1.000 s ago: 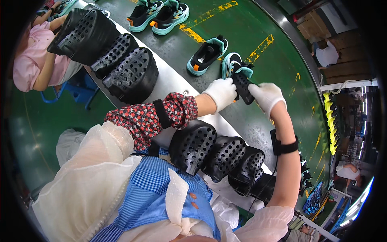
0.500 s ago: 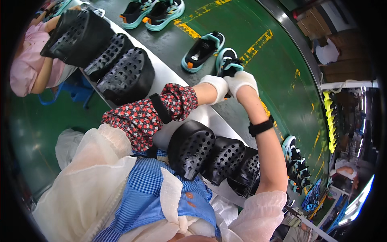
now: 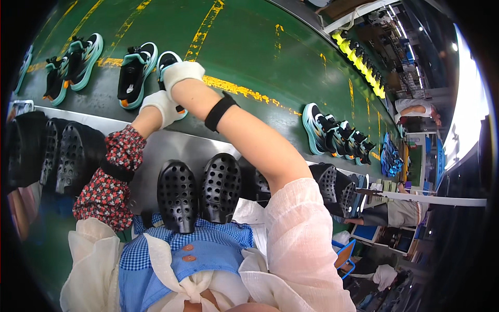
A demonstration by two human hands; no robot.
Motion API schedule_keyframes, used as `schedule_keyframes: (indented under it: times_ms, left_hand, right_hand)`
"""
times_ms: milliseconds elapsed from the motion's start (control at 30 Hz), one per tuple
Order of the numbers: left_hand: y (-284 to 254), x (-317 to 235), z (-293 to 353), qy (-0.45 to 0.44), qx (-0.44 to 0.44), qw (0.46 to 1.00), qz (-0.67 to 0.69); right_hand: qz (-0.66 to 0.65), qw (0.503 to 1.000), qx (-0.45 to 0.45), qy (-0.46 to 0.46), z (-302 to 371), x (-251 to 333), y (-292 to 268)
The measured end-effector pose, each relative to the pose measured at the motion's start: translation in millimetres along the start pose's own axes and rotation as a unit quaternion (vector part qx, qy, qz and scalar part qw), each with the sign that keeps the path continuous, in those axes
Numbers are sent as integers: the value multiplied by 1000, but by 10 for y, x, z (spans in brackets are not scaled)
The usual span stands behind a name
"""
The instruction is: Assembling components of sneakers on a factory assembly line.
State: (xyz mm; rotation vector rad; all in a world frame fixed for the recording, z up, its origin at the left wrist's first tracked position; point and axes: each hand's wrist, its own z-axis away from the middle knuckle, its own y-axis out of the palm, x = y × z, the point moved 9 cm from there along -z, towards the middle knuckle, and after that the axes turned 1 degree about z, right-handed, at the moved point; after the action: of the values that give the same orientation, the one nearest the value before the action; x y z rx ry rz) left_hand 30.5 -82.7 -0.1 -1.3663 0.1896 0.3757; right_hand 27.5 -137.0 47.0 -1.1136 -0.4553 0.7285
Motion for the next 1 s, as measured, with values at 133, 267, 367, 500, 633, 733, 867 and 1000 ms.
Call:
schedule_keyframes:
  times_ms: [133,267,367,500,633,733,867,1000]
  left_hand:
    - [43,-10,-93,38,-11,999,24]
    - [25,-27,-65,-24,52,998,19]
    - [4,-60,-45,-13,12,999,-31]
    - [-110,-128,56,-71,34,995,-53]
    - [-86,-103,72,-70,33,997,-24]
    - [4,45,16,-58,9,998,-27]
    - [-100,56,84,-74,4,997,8]
    - [-259,-111,139,-62,-39,997,14]
  right_hand:
    - [26,999,-13,-35,4,29,-69]
    - [17,999,-22,-37,-88,22,-58]
    - [14,999,-19,-34,-102,15,-57]
    - [-15,1000,-17,-10,-94,-29,-55]
    - [9,999,-30,-29,201,-144,-33]
    - [16,999,-34,-16,529,-414,-171]
    - [36,997,-10,71,973,-1339,-275]
    - [28,978,-41,203,1514,-2525,-289]
